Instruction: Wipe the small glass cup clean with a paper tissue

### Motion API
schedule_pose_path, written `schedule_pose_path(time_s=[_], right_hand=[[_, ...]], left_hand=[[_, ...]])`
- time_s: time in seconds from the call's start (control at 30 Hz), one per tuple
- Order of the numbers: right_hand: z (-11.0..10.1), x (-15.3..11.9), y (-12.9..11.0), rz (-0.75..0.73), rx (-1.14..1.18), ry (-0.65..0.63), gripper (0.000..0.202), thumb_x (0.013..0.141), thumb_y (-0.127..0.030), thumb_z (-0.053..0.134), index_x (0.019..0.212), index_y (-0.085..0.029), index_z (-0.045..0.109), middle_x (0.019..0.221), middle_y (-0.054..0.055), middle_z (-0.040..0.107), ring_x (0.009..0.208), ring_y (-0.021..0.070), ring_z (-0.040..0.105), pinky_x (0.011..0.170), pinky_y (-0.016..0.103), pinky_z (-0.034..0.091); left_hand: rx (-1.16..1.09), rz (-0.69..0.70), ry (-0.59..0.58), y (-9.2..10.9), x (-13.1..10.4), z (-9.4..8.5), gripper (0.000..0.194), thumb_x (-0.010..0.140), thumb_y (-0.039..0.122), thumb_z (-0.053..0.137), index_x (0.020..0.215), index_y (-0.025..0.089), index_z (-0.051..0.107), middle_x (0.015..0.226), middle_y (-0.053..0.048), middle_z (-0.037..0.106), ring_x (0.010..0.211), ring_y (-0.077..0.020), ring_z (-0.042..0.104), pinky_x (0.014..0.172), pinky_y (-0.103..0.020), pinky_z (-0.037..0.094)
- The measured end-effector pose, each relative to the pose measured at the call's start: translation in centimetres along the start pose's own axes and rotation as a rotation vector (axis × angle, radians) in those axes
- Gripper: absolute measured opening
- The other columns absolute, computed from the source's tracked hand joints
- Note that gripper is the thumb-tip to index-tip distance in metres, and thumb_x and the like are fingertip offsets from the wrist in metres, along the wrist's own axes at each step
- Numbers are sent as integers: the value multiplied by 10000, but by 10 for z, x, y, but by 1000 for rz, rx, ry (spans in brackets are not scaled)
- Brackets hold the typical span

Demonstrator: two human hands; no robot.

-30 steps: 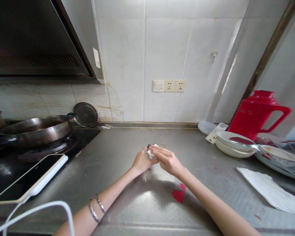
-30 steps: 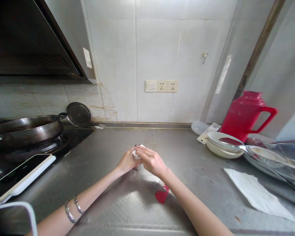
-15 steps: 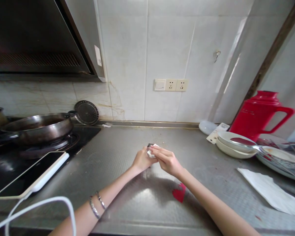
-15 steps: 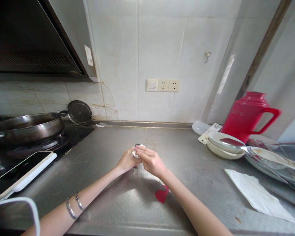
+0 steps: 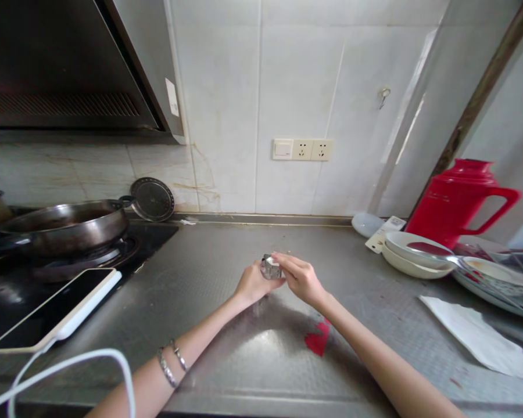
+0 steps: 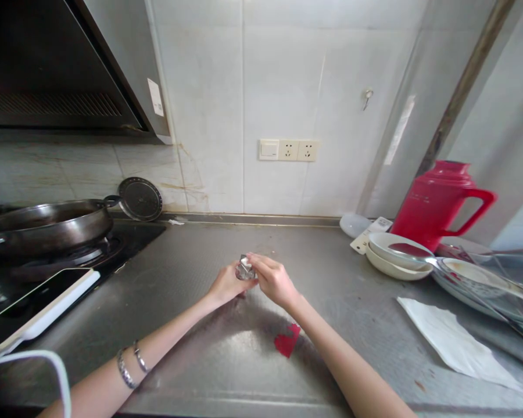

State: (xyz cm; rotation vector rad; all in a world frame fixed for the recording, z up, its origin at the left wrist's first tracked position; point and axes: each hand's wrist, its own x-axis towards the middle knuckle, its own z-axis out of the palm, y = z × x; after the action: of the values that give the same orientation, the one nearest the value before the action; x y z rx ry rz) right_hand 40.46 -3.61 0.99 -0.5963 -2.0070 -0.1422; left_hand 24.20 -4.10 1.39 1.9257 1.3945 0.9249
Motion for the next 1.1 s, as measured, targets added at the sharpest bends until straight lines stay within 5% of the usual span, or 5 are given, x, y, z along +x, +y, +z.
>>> schedule_pose_path(time_s=[0.2,0.47,0.7,0.93,1.1], right_hand=[[-3,1,-7,-193,4,-121,421,876,-20,376,1222,-168,565,1170,123,663,1192,213,559,988,414,511],[0,0,0,75,12,-8,361,910,-90,396,1175,-197,617,1123,112,686,1055,208,652,884,351,571],[-3,-1,-3,-140,24,-91,426,884,-43,394,1239,-200,571,1183,102,659,1179,214,570,972,395,524],[-2,1,2,100,16,0,323,921,-128,428,1160,-202,632,1073,100,708,1005,208,675,862,342,580],[-7,1,2,2,15,-20,357,906,-105,428,1187,-222,615,1121,89,691,1050,212,655,894,361,567]], left_hand=[[-80,-6,-24,-5,3,2,271,682,375,649,870,183,614,587,9,647,501,-169,635,483,-220,449],[-57,4,12,-7,1,5,350,669,466,676,862,180,617,576,14,644,571,-178,650,536,-232,461],[-11,17,14,-5,2,4,282,680,422,658,857,206,620,614,8,654,638,-199,670,551,-230,448],[-39,-9,36,-4,-2,6,458,630,487,703,942,167,603,691,-20,679,632,-198,661,561,-247,455],[-94,-22,16,-8,3,1,434,680,513,663,928,160,618,641,-5,665,563,-177,652,521,-226,439]])
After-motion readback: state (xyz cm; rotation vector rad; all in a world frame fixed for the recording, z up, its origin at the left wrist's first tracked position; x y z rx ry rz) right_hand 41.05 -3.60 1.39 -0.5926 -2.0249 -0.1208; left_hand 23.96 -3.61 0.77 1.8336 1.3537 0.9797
